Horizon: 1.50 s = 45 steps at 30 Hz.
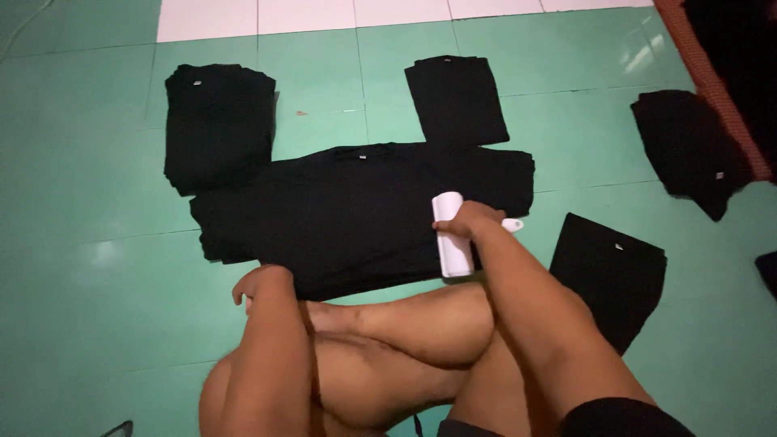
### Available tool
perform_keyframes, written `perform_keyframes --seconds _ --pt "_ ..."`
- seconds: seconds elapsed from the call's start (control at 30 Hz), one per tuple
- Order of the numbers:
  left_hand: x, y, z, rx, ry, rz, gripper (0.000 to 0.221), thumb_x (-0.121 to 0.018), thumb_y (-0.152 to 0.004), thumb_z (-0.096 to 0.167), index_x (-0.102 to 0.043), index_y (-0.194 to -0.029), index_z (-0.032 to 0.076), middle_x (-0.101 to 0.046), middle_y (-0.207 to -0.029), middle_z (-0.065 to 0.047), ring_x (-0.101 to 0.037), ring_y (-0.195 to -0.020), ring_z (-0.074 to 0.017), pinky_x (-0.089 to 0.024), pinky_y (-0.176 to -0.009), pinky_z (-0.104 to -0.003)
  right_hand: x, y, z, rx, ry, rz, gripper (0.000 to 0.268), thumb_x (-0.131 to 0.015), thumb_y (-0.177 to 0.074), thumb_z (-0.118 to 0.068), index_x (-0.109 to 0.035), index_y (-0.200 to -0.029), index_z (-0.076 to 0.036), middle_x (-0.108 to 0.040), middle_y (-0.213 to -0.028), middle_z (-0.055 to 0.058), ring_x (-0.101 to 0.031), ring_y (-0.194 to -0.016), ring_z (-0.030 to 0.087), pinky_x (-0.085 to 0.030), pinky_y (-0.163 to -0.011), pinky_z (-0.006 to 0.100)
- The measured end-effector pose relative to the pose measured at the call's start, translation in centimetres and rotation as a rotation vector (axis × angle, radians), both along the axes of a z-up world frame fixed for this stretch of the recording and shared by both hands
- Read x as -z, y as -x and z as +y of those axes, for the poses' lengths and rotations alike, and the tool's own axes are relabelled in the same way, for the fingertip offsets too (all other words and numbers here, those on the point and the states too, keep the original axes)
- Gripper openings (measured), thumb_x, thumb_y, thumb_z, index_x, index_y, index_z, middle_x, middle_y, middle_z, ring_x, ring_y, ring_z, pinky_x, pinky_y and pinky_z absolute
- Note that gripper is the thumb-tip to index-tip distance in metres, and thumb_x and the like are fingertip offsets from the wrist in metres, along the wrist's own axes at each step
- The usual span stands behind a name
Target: Using a lint roller to remove lint and dust from a black t-shirt laid out on the floor.
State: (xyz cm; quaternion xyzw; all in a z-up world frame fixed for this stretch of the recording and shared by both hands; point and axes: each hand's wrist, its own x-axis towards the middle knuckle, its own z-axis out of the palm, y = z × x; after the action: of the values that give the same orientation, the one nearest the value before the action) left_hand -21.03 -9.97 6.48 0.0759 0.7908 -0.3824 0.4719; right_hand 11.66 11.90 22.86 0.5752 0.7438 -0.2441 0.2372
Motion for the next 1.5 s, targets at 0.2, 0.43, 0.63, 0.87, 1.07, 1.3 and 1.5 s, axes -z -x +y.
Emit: perform_keyframes --seconds 0.2,0.43,0.63,0.87,1.07,1.3,1.5 --pt "-1.2 -0.1 0.3 -0.029 -0.093 0.029 0.037 -0.080 -0.077 -0.002 -0.081 -0.112 0.011 -0.075 -0.124 -0.013 -0.067 -0.119 -0.0422 -0.045 -0.093 -0.067 1.3 -2.8 3.0 0.093 -0.051 -0.087 0.094 -0.068 -0.080 -0.075 -0.066 -0.135 0.001 -0.068 -0.139 0.019 -0.059 -0.135 0.035 -0.038 -0.113 0.057" --pt "-0.6 -0.8 0.1 -0.051 -0.074 0.110 0.033 -0.087 -0.071 -0.003 -0.085 -0.103 0.007 -0.076 -0.117 -0.016 -0.067 -0.116 -0.0398 -0.046 -0.094 -0.065 4.1 -5.1 5.9 0.440 -0.102 0.242 0.106 -0.062 -0.076 -0.084 -0.066 -0.133 0.005 -0.067 -0.136 0.019 -0.060 -0.131 0.031 -0.050 -0.104 0.044" --pt "0.0 -0.4 -0.2 0.057 0.007 0.035 0.032 -0.088 -0.075 0.012 -0.084 -0.106 0.017 -0.078 -0.118 -0.007 -0.067 -0.121 -0.0300 -0.046 -0.098 -0.058 9.1 -7.0 10.4 1.065 -0.061 0.810 0.094 -0.067 -0.088 -0.070 -0.049 -0.144 0.002 -0.065 -0.131 0.023 -0.072 -0.107 0.035 -0.059 -0.091 0.050" --pt "0.1 -0.3 -0.3 -0.045 0.030 0.032 0.043 -0.075 -0.086 0.008 -0.077 -0.127 0.021 -0.070 -0.136 -0.001 -0.058 -0.133 -0.0303 -0.044 -0.099 -0.062 11.7 -7.5 13.6 1.067 -0.172 0.974 0.093 -0.071 -0.092 -0.063 -0.050 -0.141 0.013 -0.065 -0.122 0.030 -0.075 -0.099 0.036 -0.061 -0.085 0.048" --pt "1.9 0.5 -1.2 -0.049 -0.154 0.138 0.048 -0.075 -0.081 0.004 -0.073 -0.128 0.012 -0.066 -0.141 -0.009 -0.058 -0.130 -0.0422 -0.045 -0.091 -0.069 6.2 -5.8 11.6 0.321 -0.206 0.646 0.070 -0.073 -0.087 -0.060 -0.069 -0.121 0.001 -0.071 -0.113 0.021 -0.065 -0.115 0.039 -0.053 -0.095 0.051" --pt "1.0 0.4 -2.1 -0.054 -0.302 0.129 0.052 -0.066 -0.089 0.010 -0.063 -0.141 0.007 -0.060 -0.149 -0.011 -0.053 -0.137 -0.0423 -0.045 -0.096 -0.069 4.6 -7.5 11.6 0.155 -0.177 0.205 0.091 -0.074 -0.078 -0.062 -0.062 -0.136 0.008 -0.070 -0.128 0.030 -0.062 -0.126 0.046 -0.045 -0.106 0.058" --pt "0.1 0.1 -1.7 -0.078 -0.266 0.142 0.050 -0.061 -0.093 0.009 -0.061 -0.143 0.008 -0.058 -0.152 -0.009 -0.051 -0.140 -0.0406 -0.044 -0.098 -0.069 5.2 -6.1 12.5 0.159 -0.312 0.025 0.096 -0.070 -0.080 -0.066 -0.051 -0.145 0.001 -0.072 -0.129 0.023 -0.065 -0.124 0.044 -0.026 -0.106 0.056"
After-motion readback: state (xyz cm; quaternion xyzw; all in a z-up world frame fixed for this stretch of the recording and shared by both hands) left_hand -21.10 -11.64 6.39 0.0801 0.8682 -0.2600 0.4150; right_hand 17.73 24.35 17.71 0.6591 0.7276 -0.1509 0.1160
